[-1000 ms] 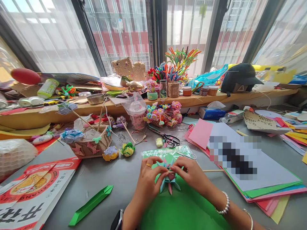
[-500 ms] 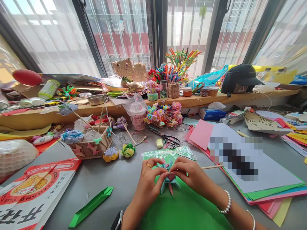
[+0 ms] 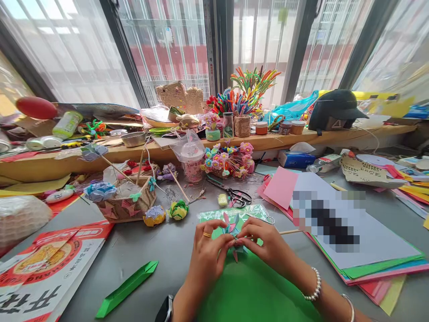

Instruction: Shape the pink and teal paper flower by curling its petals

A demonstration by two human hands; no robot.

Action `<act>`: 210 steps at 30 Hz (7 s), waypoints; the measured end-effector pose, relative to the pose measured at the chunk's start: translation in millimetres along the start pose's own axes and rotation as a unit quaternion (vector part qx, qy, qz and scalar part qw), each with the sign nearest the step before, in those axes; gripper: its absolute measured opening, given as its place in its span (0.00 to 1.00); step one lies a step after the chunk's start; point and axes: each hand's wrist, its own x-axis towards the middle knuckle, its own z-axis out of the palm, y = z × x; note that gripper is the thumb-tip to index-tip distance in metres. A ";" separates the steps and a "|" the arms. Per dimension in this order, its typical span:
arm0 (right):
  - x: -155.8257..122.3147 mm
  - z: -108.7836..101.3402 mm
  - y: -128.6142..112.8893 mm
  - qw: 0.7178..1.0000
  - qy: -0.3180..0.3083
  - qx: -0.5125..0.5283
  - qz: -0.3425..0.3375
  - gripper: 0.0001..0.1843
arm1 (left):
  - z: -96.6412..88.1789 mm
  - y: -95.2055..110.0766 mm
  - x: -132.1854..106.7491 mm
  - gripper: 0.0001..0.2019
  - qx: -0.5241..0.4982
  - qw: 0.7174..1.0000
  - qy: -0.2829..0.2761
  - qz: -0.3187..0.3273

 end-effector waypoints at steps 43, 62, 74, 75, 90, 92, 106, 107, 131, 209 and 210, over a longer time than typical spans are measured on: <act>-1.9 -5.8 3.6 0.993 -0.005 -0.084 -0.082 0.05 | -0.6 -5.0 -0.9 0.07 -0.023 0.999 0.047 0.006; -0.8 -2.1 -10.6 0.999 0.014 0.034 -0.009 0.05 | 3.1 7.0 9.4 0.23 -0.627 0.638 -0.055 -0.444; -0.7 1.3 -8.7 0.999 0.027 0.028 0.018 0.05 | 5.4 6.2 8.4 0.21 -0.628 0.611 -0.105 -0.469; -0.9 1.5 -8.5 0.999 0.027 0.027 0.019 0.05 | 5.4 6.5 8.7 0.21 -0.627 0.612 -0.104 -0.471; -0.2 -2.4 -5.2 0.999 0.012 0.007 0.034 0.05 | 4.1 10.2 10.0 0.23 -0.611 0.617 -0.123 -0.481; -0.6 -2.2 -3.2 0.999 0.009 0.014 0.035 0.05 | 4.2 9.8 9.7 0.22 -0.612 0.616 -0.124 -0.480; -0.9 -4.7 -9.8 0.999 -0.004 0.022 0.039 0.06 | 1.4 10.8 9.8 0.18 -0.632 0.613 -0.131 -0.456; -1.1 -4.9 -9.8 0.999 -0.003 0.025 0.041 0.05 | 1.0 11.1 10.1 0.18 -0.632 0.613 -0.132 -0.455; 1.4 -3.8 -12.8 0.996 -0.010 0.022 0.082 0.06 | 1.4 10.0 9.0 0.19 -0.629 0.615 -0.139 -0.454; -2.6 -16.2 -10.9 0.994 -0.036 0.047 -0.094 0.12 | -16.3 1.7 6.1 0.24 -0.459 0.833 -0.181 -0.251; -2.7 -15.8 -11.0 0.994 -0.035 0.048 -0.093 0.12 | -16.4 1.8 6.2 0.23 -0.463 0.831 -0.177 -0.250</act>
